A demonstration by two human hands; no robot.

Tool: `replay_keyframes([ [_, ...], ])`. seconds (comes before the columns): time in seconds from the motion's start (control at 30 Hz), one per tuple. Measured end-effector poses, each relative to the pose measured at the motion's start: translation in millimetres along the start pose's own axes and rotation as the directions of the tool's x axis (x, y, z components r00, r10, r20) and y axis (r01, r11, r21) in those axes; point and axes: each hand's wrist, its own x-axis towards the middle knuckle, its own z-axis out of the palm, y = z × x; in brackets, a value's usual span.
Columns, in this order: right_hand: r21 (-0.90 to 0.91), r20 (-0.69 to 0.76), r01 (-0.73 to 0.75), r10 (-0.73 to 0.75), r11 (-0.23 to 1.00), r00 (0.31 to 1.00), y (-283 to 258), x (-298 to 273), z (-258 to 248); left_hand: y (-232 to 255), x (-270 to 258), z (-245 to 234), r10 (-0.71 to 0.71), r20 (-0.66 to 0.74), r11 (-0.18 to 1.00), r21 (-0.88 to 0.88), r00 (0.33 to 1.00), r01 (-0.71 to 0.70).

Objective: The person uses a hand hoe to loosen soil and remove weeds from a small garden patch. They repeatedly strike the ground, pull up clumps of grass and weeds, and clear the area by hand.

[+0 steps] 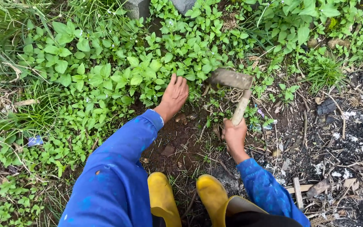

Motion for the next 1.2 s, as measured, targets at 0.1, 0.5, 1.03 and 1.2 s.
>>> replay_keyframes([
  [0.1,0.037,-0.065,0.087,-0.085,0.996,0.994,-17.8,20.1,8.1,5.3,5.2,9.2,0.031,0.011,0.999,0.037,0.999,-0.031],
  [0.5,-0.013,0.013,-0.032,0.032,0.999,0.999,-20.1,12.6,9.8,26.5,32.9,36.0,0.064,-0.061,0.998,0.003,0.996,-0.064],
  [1.03,-0.046,0.064,-0.029,0.032,0.998,0.997,-21.4,23.5,17.0,24.8,13.5,23.0,0.038,-0.117,0.991,-0.123,0.992,-0.053],
  [1.2,-0.035,0.109,-0.056,0.06,0.998,0.992,-21.3,47.5,29.8,16.7,3.8,11.3,0.051,-0.073,0.989,-0.138,0.996,-0.061],
])
